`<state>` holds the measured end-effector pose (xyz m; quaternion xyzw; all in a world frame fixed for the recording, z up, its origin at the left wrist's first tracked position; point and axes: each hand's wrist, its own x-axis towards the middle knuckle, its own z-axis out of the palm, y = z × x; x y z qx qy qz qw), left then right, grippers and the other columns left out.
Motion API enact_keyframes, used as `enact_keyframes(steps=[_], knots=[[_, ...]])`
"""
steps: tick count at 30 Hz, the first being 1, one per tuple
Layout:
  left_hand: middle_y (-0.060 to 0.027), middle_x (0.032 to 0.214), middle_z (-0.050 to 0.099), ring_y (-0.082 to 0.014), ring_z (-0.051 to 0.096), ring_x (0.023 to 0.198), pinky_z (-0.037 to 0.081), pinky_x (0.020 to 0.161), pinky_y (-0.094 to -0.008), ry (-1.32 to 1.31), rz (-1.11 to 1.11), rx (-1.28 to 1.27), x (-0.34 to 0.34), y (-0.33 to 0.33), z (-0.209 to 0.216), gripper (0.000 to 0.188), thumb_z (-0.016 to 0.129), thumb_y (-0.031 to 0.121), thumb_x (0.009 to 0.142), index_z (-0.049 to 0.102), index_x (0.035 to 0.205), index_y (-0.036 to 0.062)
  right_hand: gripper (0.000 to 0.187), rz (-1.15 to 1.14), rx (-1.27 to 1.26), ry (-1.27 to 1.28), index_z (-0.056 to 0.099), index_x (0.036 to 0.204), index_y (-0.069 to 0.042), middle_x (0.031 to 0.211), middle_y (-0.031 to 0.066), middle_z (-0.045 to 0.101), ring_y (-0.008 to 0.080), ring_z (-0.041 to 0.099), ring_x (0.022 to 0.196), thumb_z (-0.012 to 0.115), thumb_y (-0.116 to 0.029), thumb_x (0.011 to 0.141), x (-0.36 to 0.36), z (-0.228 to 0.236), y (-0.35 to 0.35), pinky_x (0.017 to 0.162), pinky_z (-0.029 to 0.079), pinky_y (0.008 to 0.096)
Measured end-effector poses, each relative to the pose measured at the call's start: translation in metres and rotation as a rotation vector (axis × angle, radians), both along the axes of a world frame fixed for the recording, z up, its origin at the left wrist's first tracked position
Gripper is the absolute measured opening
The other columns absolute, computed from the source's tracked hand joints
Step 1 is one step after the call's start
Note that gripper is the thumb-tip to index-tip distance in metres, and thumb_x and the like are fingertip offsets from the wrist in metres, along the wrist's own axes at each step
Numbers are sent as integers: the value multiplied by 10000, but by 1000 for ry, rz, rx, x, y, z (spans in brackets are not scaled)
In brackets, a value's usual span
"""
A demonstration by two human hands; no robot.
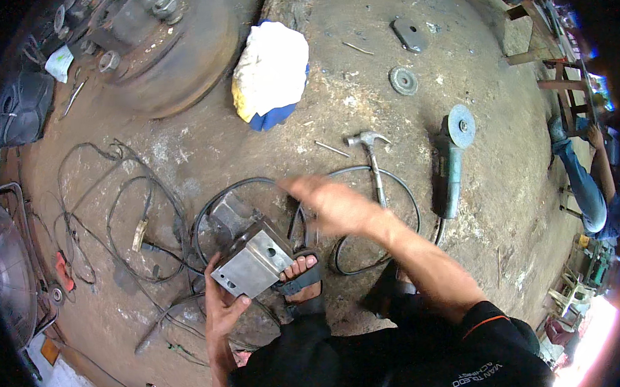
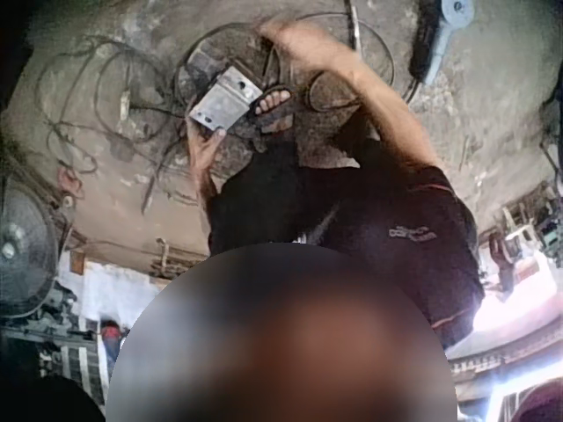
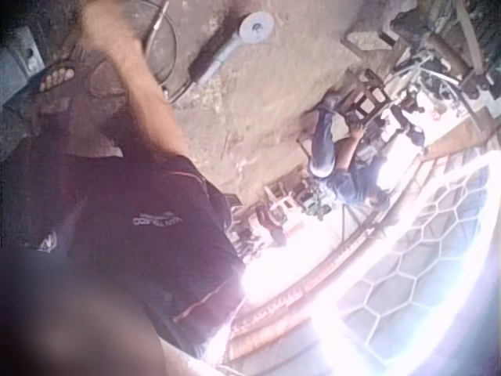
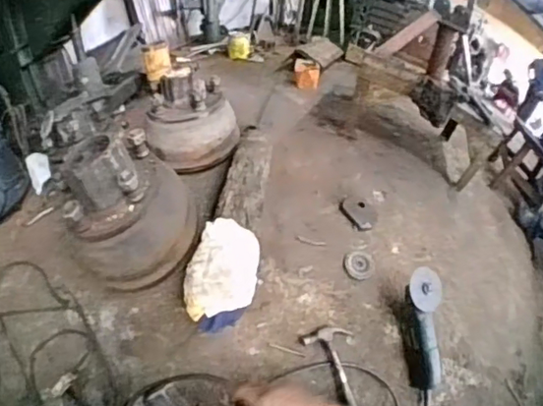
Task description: The person wipes a small metal block with a cloth, then uses a hammer to tap it on a wooden plank. They repeat the wiping and tapping on several similar metal blocks, handling them one at a time and placing them on the floor.
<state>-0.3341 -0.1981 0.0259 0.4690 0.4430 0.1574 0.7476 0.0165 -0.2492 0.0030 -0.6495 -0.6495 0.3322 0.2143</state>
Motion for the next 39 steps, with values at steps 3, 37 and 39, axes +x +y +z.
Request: enact_keyframes(steps=[3,37,39], knots=[[-209,1495,478,-309,510,1366,398,1158,-447,-14,24,-25,-1,0,0,1094,859,368,831,213,1636,7,399,-358,-123,-377,677,1209,-70,1163,163,678,398,659,1113,784,-167,836,48,-17,-4,948,563,482],[-120,1554,469,-233,496,1390,525,1069,-396,94,3,55,20,-13,24,780,757,26,895,401,1585,100,466,205,142,-195,620,1049,-58,856,83,655,266,723,809,856,-259,702,-114,117,5,658,596,380],[-112,1541,494,-237,505,1390,503,1086,-416,126,-11,130,16,-16,19,779,781,111,882,426,1575,98,336,234,166,-247,611,965,-77,829,72,644,256,719,781,793,-260,750,-121,124,3,628,590,381]])
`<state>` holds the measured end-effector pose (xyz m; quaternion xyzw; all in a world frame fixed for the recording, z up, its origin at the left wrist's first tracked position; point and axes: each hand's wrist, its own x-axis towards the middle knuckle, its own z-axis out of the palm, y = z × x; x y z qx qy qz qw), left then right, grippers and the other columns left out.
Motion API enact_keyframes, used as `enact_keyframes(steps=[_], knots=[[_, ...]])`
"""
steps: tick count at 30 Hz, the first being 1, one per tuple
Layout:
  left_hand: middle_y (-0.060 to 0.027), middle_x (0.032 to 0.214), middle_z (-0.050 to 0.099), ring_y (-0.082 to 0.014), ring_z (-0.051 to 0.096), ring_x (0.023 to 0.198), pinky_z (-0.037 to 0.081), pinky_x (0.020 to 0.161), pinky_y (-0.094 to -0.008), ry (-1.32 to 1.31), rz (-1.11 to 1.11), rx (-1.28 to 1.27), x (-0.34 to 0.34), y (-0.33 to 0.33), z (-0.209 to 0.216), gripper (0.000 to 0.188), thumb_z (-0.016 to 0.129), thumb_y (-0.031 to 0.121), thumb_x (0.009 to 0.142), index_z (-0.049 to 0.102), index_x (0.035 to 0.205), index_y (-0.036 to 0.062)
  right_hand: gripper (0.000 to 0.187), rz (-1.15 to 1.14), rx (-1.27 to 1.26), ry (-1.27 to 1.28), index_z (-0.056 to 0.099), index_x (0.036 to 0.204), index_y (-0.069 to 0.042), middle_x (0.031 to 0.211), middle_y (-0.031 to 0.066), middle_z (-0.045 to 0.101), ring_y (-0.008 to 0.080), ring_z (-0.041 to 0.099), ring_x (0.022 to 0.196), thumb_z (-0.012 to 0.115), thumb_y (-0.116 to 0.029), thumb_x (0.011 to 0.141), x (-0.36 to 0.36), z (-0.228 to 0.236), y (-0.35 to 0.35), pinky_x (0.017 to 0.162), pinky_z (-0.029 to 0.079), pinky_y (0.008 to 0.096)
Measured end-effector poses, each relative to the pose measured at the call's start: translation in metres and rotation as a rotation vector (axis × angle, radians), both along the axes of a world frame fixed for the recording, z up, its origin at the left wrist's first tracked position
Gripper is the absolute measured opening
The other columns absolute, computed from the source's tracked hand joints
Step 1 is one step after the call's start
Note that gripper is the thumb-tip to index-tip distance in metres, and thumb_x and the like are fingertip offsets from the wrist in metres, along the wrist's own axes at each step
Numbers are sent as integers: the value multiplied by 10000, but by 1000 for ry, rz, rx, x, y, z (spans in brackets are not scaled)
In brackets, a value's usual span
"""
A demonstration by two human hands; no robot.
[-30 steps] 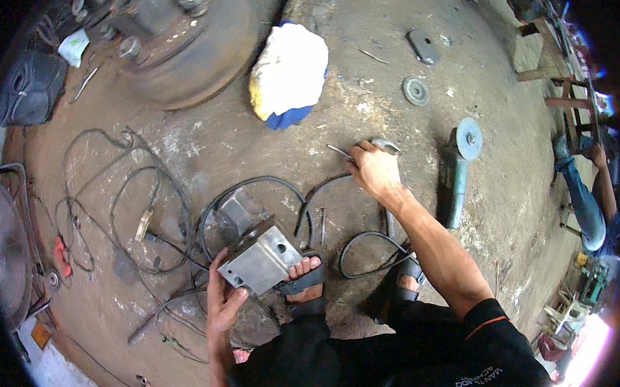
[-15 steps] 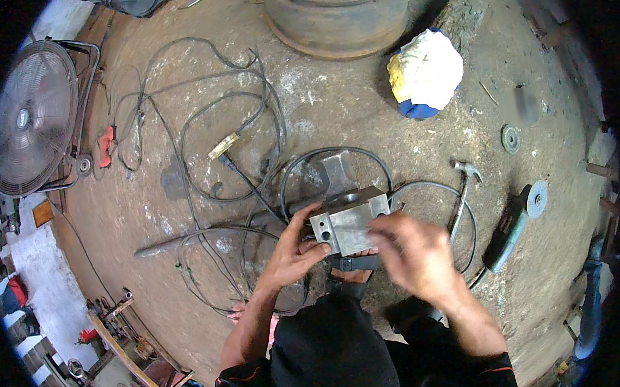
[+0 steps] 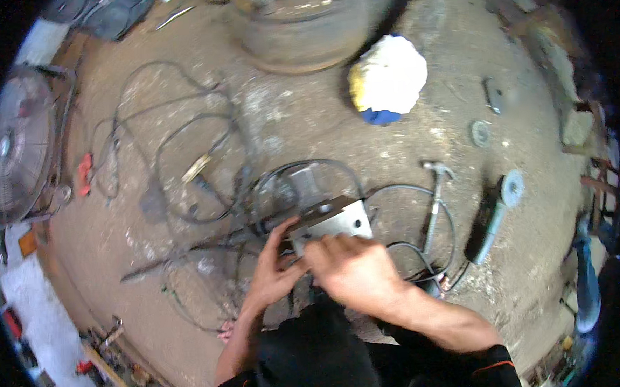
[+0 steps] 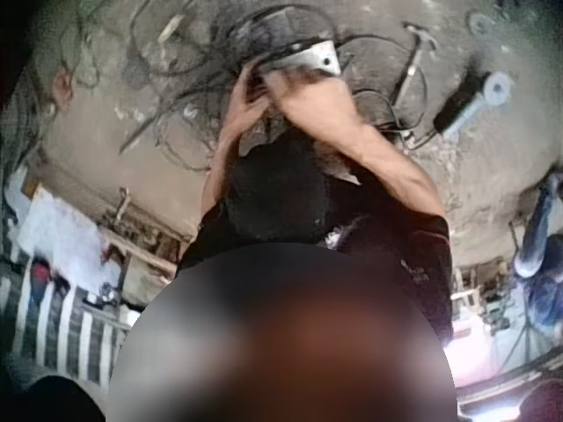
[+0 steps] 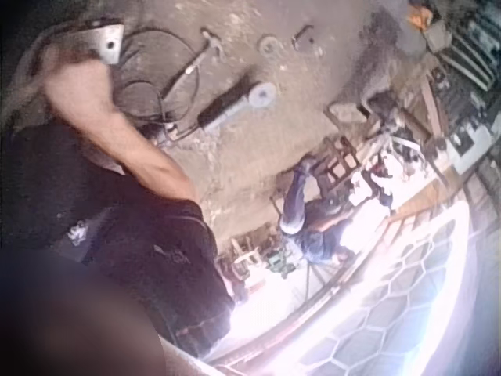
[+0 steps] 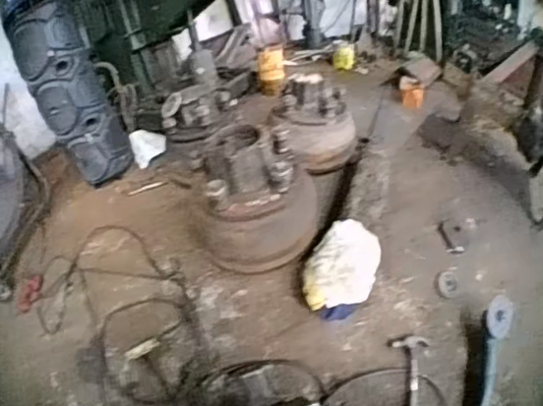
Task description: The person wipes a small metal block with a cloth, then uses a hammer to tap it on a wooden plank. They repeat the wiping and tapping on several similar metal blocks, handling them one at a time and placing them on the floor.
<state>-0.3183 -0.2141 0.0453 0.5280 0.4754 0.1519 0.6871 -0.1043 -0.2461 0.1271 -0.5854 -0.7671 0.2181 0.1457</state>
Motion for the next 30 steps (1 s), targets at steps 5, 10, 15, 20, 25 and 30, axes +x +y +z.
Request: enact_keyframes(steps=[5,10,15,20,25,30], knots=[[-112,1370,642,-224,593,1293,462,1124,-428,19,-103,3,-2,5,-20,725,773,181,876,474,1529,89,169,-61,-157,131,793,843,-90,739,148,732,309,720,656,684,-210,793,-42,-8,7,640,611,499],[-126,1397,611,-238,570,1312,451,1128,-430,16,72,-46,17,16,-21,729,756,206,892,457,1546,88,406,-97,-51,89,731,1127,3,916,184,762,316,759,899,696,-263,822,-51,-29,22,647,595,443],[-140,1423,581,-252,546,1331,440,1132,-432,77,66,-43,17,19,-24,734,739,231,908,439,1562,87,240,-30,66,67,731,677,-124,714,57,713,248,723,770,673,-347,745,-56,-55,14,659,547,497],[-154,1450,551,-267,522,1350,429,1137,-435,112,67,-44,10,20,-33,740,722,256,924,422,1579,86,233,-261,96,65,689,685,-122,662,74,633,275,702,669,625,-277,846,-78,-65,15,524,535,473],[-167,1477,521,-281,498,1369,418,1141,-437,96,82,-53,12,24,-30,747,704,281,941,405,1595,84,211,-123,-13,151,683,908,-76,640,79,633,301,698,615,597,-268,906,-73,-58,33,487,532,490],[-181,1504,490,-295,475,1388,407,1145,-439,-66,161,-113,-4,16,-33,754,687,306,957,387,1612,83,282,-98,-121,365,706,1072,-45,798,176,730,358,752,742,703,-194,832,-16,-48,22,625,588,514]])
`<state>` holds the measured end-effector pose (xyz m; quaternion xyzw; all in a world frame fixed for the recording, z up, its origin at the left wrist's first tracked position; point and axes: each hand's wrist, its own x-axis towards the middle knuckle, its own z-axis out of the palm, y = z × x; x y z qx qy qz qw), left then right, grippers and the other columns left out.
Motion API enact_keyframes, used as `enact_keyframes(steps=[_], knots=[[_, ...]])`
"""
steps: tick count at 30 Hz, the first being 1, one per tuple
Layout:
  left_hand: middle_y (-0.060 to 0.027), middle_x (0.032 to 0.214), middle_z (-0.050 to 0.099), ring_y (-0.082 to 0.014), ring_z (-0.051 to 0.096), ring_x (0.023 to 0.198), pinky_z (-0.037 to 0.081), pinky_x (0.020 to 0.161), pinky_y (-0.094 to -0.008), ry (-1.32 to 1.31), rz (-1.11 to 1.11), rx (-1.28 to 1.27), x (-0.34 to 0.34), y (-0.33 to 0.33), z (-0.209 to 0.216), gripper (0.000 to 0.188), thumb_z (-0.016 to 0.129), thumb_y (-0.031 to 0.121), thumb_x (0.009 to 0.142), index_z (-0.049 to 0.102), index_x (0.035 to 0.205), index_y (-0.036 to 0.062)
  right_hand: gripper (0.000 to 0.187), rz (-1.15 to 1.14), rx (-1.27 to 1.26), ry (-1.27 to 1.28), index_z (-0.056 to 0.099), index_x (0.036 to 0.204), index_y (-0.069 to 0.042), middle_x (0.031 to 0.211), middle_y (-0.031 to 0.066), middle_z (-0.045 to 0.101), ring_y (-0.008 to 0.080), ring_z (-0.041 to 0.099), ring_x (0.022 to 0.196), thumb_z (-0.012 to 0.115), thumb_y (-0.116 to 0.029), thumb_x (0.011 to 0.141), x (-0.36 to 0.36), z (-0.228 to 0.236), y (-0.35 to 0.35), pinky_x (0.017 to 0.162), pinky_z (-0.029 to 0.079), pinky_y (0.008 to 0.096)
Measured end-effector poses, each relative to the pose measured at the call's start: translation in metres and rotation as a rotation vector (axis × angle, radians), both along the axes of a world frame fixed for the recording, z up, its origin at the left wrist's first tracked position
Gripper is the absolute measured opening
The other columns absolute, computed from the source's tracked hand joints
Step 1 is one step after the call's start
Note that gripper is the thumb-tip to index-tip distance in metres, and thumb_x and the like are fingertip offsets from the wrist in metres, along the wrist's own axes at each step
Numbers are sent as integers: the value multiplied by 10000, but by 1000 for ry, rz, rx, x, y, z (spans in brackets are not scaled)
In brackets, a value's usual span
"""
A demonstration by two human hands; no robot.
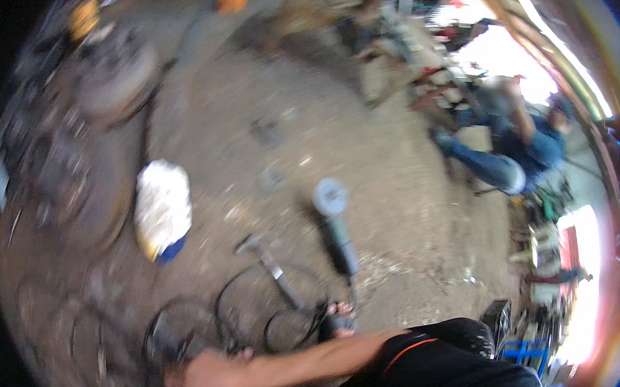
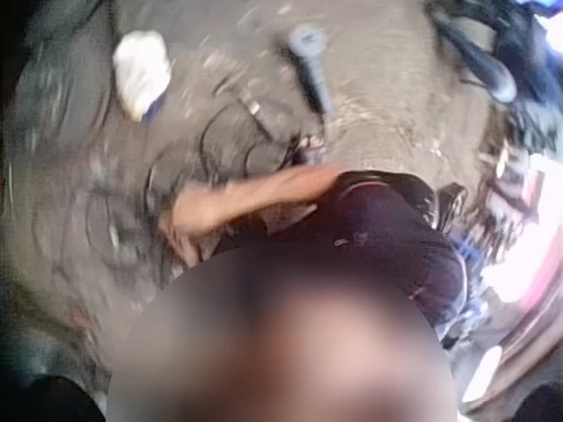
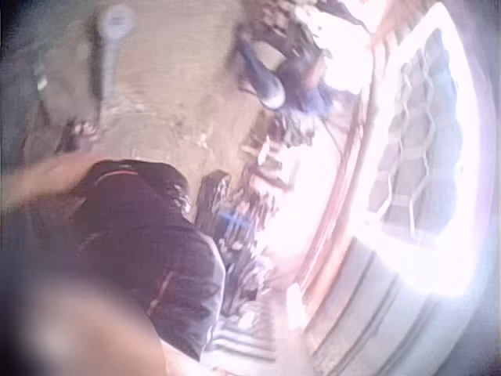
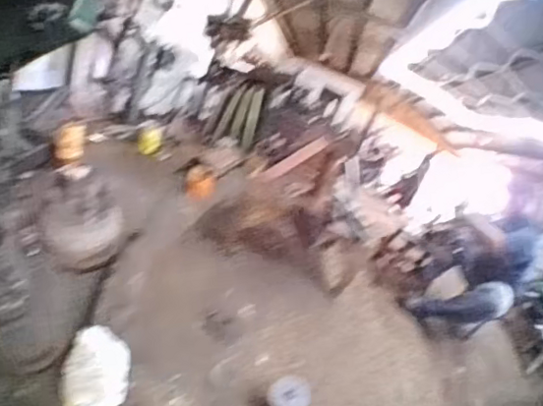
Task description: The person wipes a small metal block with a cloth, then uses a hammer to tap it on a wooden plank. They repeat the wiping and tapping on several similar metal blocks, handling them one at a time and placing them on the floor.
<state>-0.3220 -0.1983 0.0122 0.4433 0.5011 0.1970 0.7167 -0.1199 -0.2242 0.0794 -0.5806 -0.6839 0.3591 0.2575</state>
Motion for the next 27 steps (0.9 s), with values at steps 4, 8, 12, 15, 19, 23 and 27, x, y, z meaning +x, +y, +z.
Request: enact_keyframes(steps=[4,8,12,15,19,23,27], knots=[[-161,1424,529,-280,490,1333,372,1141,-422,-19,1,10,-4,3,-4,752,656,272,896,426,1573,39,436,-310,-59,-280,645,1216,-26,953,181,743,352,751,787,782,-215,847,141,-23,-35,657,604,449],[-168,1606,454,-292,435,1450,301,1222,-444,34,-113,57,6,9,10,753,615,356,975,386,1629,60,444,-689,-572,-760,662,1050,10,884,232,748,409,743,840,729,-417,946,247,-65,-72,731,597,511],[-154,1619,441,-280,389,1495,292,1230,-406,36,-165,182,12,12,25,655,598,216,1040,364,1636,79,462,-615,-491,-466,633,1006,20,904,263,739,463,728,896,767,-413,914,234,-108,-119,793,558,541],[-151,1602,465,-254,375,1506,346,1203,-416,-19,-144,163,14,15,26,642,626,211,1046,379,1623,77,316,-769,-361,-543,648,933,10,815,212,722,377,724,766,767,-279,889,218,-129,-123,704,537,498],[-157,1587,476,-250,403,1484,401,1170,-420,-11,-135,147,16,14,23,614,627,169,1040,403,1606,82,171,-810,-405,-141,602,905,35,724,84,586,181,550,639,633,-131,879,223,-97,-101,603,485,395],[-132,1534,511,-234,464,1418,431,1150,-412,-50,-99,188,18,11,21,580,617,147,1037,429,1583,83,266,-651,-207,-35,564,1195,34,776,140,615,192,578,595,641,-65,961,176,-18,-76,544,479,363],[-122,1532,511,-225,474,1399,430,1145,-409,-42,-89,180,19,10,18,576,628,182,1038,443,1576,96,375,-71,227,-104,618,1232,-15,844,105,672,209,603,565,730,-90,882,102,61,-61,501,514,383]])
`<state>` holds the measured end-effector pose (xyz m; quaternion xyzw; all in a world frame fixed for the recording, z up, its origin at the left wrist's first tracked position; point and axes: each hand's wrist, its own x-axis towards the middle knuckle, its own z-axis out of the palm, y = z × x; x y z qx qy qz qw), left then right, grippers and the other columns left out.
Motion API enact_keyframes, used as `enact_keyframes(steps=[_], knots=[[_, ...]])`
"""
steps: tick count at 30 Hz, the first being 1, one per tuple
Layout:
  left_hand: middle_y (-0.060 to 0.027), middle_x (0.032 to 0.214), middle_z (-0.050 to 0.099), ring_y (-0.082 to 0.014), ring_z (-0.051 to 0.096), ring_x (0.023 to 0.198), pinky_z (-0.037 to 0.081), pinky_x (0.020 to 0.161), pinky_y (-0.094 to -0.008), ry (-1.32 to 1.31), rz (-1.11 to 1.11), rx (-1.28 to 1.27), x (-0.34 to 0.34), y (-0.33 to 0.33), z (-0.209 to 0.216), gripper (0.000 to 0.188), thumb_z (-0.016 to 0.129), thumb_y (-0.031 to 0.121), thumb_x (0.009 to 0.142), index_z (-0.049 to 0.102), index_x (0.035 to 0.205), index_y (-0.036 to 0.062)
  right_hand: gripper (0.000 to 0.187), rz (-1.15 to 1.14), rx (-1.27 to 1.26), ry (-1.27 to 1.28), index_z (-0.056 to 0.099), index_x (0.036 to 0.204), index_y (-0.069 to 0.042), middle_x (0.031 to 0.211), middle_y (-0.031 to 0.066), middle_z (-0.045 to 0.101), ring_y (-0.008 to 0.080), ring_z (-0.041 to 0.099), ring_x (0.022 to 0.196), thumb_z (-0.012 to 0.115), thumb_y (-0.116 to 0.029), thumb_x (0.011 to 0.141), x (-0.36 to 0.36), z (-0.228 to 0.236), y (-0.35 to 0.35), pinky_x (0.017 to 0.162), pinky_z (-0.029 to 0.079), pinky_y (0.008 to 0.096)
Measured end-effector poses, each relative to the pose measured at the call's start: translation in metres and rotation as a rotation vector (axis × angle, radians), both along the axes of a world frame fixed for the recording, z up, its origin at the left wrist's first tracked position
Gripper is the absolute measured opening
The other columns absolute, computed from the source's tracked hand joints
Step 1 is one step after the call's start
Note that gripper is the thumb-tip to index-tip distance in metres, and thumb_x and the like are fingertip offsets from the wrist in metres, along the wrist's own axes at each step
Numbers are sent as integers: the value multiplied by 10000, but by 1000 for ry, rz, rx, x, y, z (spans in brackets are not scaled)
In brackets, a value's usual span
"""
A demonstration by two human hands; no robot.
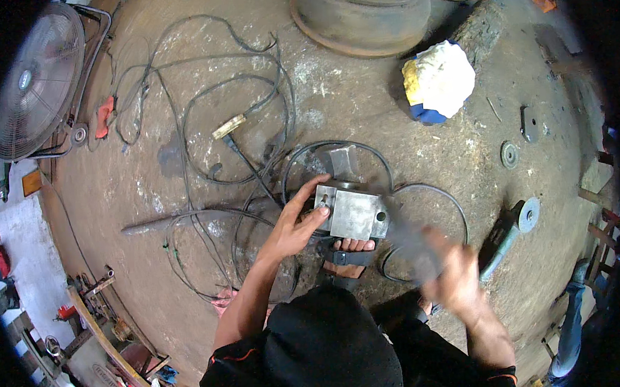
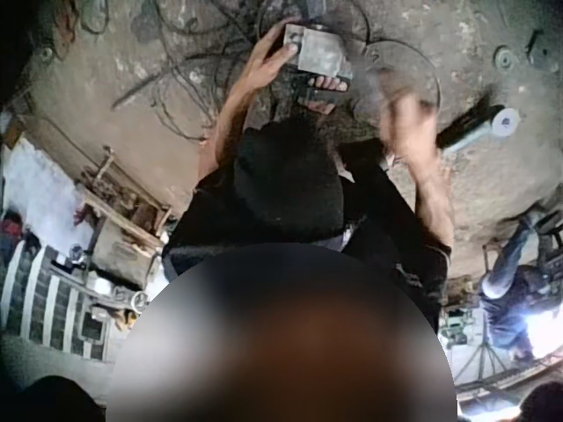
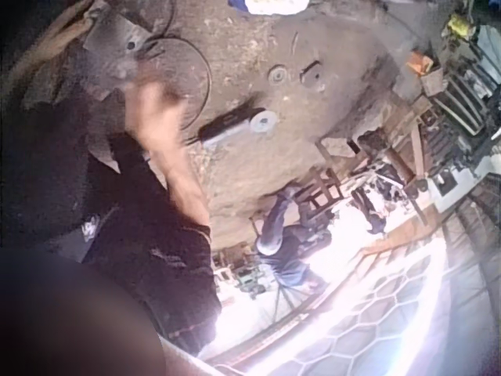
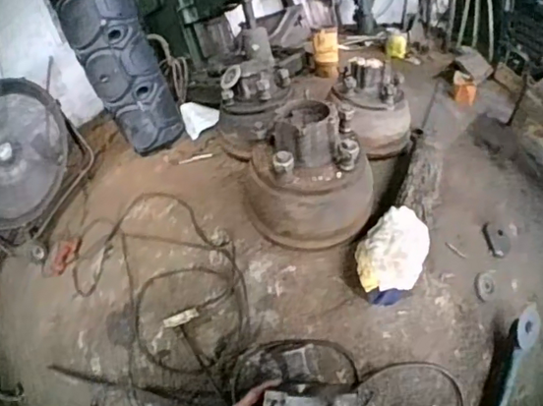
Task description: The person wipes a small metal block with a cloth, then uses a hammer to tap it on a wooden plank. They repeat the wiping and tapping on several similar metal blocks, handling them one at a time and placing them on the floor.
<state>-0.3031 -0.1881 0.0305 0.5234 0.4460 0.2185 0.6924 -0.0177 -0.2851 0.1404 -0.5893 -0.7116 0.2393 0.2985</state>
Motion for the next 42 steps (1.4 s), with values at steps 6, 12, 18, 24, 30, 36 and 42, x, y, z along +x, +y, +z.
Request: enact_keyframes(steps=[6,12,18,24,30,36,42], knots=[[-116,1471,561,-202,490,1364,409,1140,-370,10,-5,-7,0,1,-1,610,661,199,1010,449,1570,81,554,400,148,-115,660,1378,-114,849,44,662,121,650,588,674,-140,825,-40,35,12,473,528,292],[-103,1423,591,-193,518,1326,410,1129,-357,-9,-17,15,4,2,2,625,687,217,996,459,1562,83,597,312,-170,-190,537,1448,-5,830,84,654,211,701,621,668,-103,873,-42,17,18,503,576,341],[-107,1431,579,-202,506,1322,396,1132,-365,23,10,8,3,1,2,585,677,225,1007,487,1540,78,593,350,-69,-92,535,1457,-8,852,101,693,226,738,671,657,-109,886,-41,0,7,519,589,365],[-173,1465,546,-287,560,1294,402,1156,-408,20,-26,92,-11,-10,-24,595,546,63,961,458,1548,25,582,329,107,-113,559,1397,19,814,68,631,199,681,674,629,-207,866,-41,-2,1,545,559,359],[-190,1683,329,-414,411,1463,391,1182,-486,597,-396,99,-52,-2,-56,530,563,313,1072,490,1573,155,652,274,-166,-95,468,1428,80,776,165,678,369,697,619,638,-155,844,-36,-1,19,550,545,477],[-205,1655,359,-413,424,1449,396,1173,-479,487,-109,-27,-47,-17,-53,537,560,318,1075,481,1579,149,257,236,-123,-32,595,1119,-67,616,114,633,359,677,552,578,-245,934,-49,-20,7,458,511,499],[-220,1627,390,-412,437,1434,401,1164,-471,478,-83,-35,-28,-9,-36,544,557,324,1077,473,1584,144,213,249,-147,-35,586,1063,-50,666,123,651,350,696,591,546,-229,955,-47,-16,7,478,529,500]])
